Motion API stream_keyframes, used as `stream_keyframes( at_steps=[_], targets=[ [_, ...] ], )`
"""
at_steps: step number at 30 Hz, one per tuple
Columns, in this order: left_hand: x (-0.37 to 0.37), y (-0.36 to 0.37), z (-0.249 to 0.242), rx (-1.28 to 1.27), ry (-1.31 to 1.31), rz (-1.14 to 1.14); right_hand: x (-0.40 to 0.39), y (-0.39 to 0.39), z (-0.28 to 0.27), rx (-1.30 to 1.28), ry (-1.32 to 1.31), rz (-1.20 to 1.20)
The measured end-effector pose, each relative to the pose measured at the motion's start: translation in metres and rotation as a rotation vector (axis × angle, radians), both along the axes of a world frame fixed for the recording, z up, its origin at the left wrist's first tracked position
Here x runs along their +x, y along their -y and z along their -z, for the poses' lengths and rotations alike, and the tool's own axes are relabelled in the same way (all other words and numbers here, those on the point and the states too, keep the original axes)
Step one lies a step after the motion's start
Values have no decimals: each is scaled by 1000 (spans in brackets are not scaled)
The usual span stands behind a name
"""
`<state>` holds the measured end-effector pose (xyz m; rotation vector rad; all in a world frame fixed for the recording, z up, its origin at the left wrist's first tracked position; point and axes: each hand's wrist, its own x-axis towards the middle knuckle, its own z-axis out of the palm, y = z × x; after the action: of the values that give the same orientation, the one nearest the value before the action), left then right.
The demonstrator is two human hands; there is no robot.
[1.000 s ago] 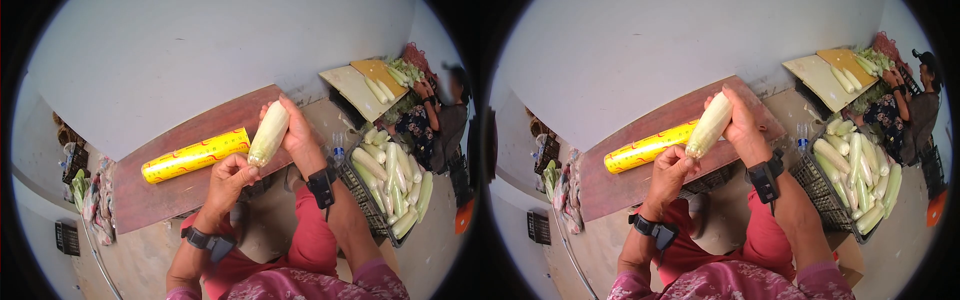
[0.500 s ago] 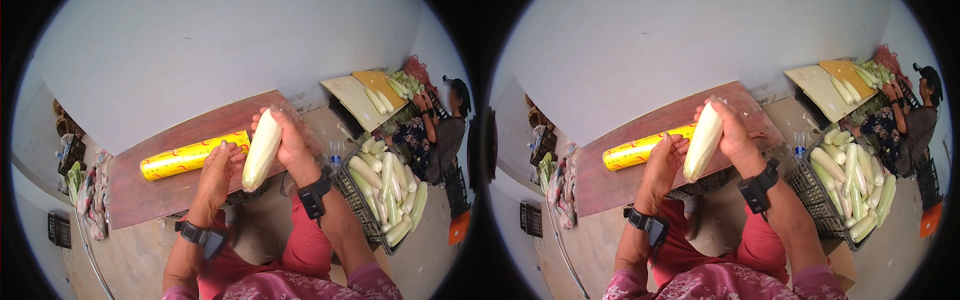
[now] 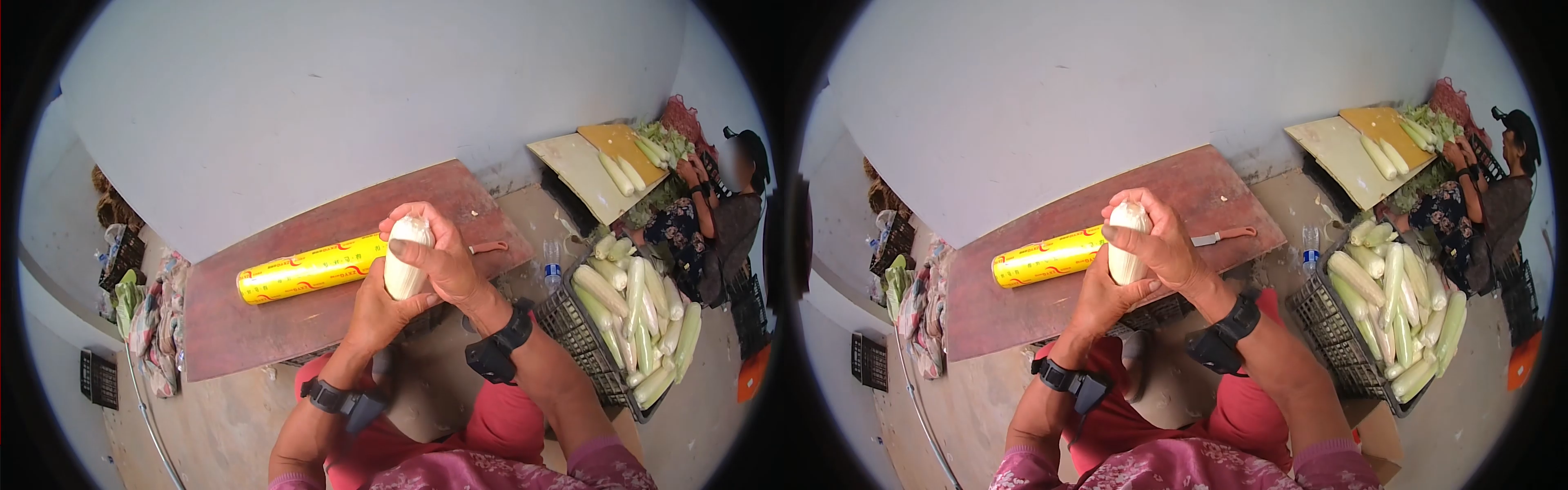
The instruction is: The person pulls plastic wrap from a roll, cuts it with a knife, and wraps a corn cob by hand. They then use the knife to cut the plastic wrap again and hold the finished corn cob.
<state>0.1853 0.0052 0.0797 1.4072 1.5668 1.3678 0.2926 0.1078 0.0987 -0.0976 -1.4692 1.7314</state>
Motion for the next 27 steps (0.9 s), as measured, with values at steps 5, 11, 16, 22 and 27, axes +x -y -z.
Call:
stream_keyframes(
  at_steps=[5,11,16,22,27],
  targets=[
    [-1,8,-10,-16,283,92,10,0,-12,-4,-57,-214],
    [-7,14,-15,-92,357,210,27,-19,-17,-80,-53,-393],
    [-6,14,-18,-172,314,292,31,-22,-18,16,6,-370],
    [-3,12,-18,-253,382,320,30,-23,-15,-33,-60,-267],
    [-2,9,-13,-282,405,300,37,-24,-21,163,122,-38]
  ],
)
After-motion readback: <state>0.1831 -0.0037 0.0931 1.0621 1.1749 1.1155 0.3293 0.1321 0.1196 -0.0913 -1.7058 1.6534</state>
